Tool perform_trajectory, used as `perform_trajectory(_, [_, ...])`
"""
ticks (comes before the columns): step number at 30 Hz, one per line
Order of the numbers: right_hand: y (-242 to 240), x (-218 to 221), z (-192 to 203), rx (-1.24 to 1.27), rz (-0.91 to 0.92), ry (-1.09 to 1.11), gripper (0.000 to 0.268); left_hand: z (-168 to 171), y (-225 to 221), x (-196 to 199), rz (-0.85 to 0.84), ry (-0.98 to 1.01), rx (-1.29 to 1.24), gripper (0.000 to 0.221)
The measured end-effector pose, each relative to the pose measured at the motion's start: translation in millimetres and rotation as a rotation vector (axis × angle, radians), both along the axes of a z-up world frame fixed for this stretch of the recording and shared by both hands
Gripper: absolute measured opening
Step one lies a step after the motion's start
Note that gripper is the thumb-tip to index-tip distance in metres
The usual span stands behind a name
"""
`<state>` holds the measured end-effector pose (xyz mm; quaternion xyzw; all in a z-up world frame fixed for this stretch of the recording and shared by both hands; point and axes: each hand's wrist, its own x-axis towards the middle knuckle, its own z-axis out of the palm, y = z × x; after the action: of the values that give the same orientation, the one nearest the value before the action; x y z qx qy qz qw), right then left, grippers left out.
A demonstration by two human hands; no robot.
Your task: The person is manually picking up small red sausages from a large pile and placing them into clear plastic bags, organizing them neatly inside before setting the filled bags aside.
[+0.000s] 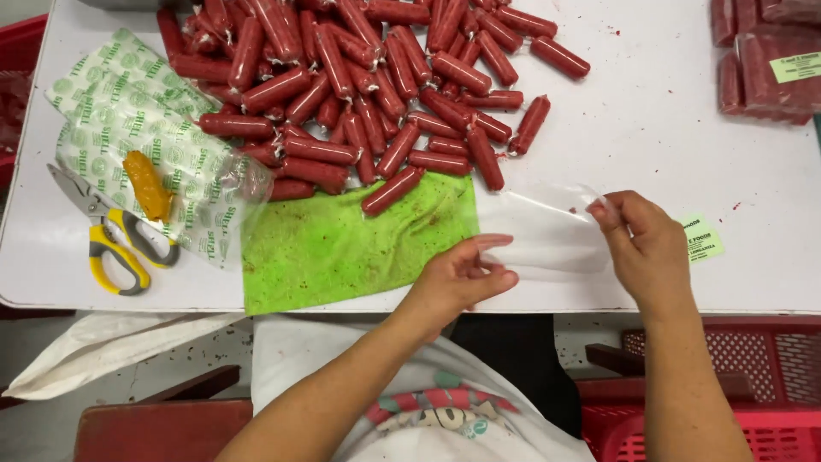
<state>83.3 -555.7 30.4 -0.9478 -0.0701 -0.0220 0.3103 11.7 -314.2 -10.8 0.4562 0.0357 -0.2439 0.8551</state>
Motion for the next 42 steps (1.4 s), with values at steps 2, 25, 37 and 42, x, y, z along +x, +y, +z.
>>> perform_trajectory(2, [-13, 14, -8, -0.021, 0.015, 0.152, 0.027, -16, -19, 10, 0.168, -0.161, 0.57, 0.016])
perform_trajectory(25, [44, -35, -70, 0.084, 0.212, -0.064, 0.033, -18, 106, 3, 0.422, -0.924, 1.722, 0.035])
perform_trajectory(37, [49, -37, -61, 0.227, 0.21, -0.08, 0.015, -14, 112, 117, 0.254, -0.904, 1.916, 0.053])
perform_trajectory(42, [45, -42, -61, 0.436, 0.212, -0.116, 0.016, 18, 136, 52, 0.161, -0.531, 1.759, 0.046])
